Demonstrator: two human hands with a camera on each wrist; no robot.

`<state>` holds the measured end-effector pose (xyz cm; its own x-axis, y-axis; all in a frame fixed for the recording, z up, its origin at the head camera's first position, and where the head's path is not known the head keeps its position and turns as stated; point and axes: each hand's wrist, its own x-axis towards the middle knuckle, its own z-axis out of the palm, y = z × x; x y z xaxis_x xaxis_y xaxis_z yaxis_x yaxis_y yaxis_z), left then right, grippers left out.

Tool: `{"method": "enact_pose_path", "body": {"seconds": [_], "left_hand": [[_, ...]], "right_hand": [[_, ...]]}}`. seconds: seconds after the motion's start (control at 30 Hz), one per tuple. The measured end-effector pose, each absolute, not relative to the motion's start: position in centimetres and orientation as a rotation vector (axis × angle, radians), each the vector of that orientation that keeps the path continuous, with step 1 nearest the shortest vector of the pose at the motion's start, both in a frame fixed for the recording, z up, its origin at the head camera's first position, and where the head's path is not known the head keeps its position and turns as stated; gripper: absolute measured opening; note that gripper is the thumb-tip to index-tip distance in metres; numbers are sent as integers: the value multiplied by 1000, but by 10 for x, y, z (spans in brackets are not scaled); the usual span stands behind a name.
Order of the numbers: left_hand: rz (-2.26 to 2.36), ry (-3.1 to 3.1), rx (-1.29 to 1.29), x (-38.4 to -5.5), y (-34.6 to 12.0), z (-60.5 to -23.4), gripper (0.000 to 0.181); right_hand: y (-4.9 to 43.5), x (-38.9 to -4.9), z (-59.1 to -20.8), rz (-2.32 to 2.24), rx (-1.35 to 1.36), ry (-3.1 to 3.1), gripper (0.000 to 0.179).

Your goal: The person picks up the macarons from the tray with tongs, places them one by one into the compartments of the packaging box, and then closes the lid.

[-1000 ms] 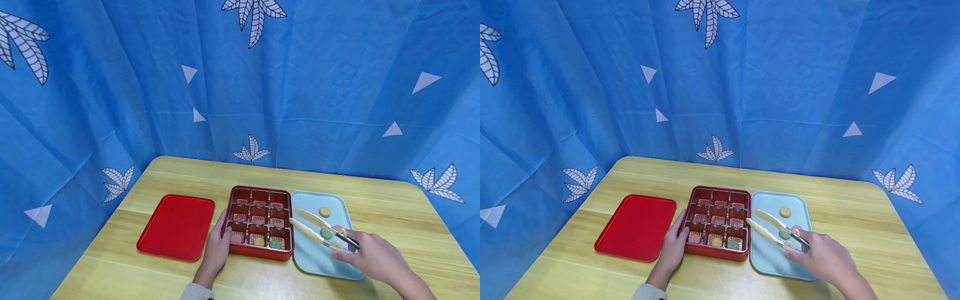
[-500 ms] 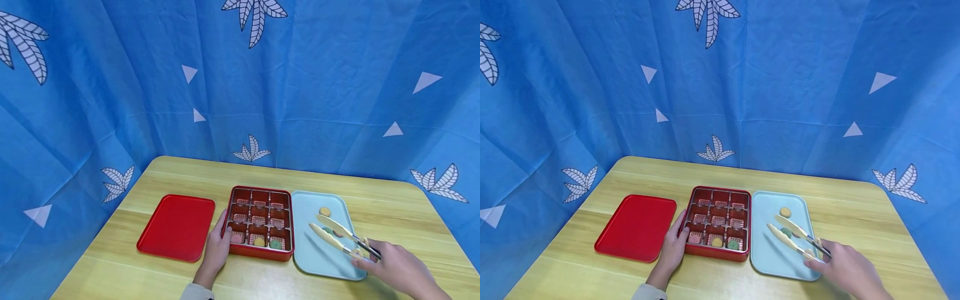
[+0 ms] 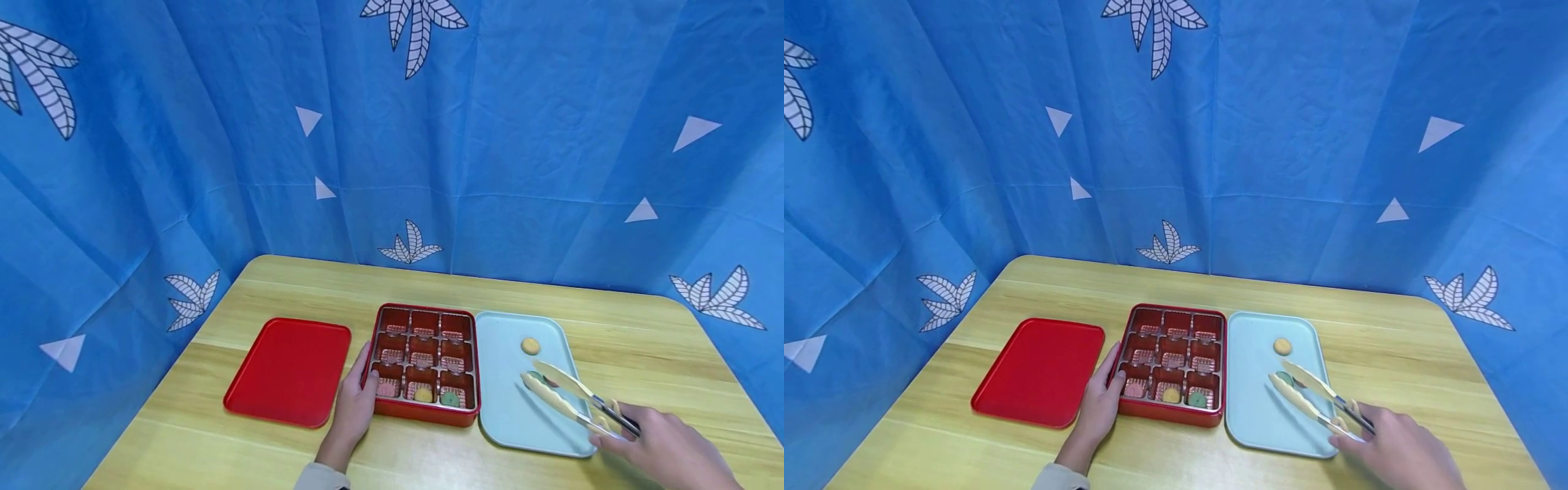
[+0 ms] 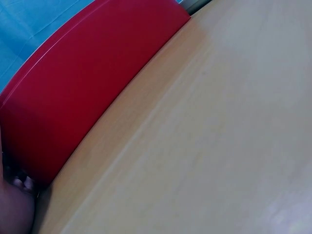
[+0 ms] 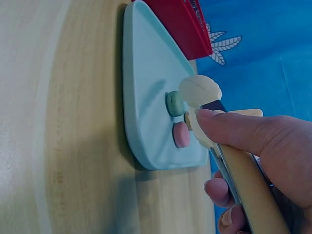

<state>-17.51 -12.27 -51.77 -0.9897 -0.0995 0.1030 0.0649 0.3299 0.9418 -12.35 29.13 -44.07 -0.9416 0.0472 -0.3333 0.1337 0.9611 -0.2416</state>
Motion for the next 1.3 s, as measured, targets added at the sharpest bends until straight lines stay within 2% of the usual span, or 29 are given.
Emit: {"method": "enact_pose_path", "body": {"seconds": [0.5,1.3], "left_hand": [[-1757,-2434,38,-175,-122,-519,54],[-1760,-2425,21,-176,-122,-519,54]], "right_hand": [[294,-122,-444,-365,145,2771,55],[291,-126,-450,-339,118,2740,64]]}}
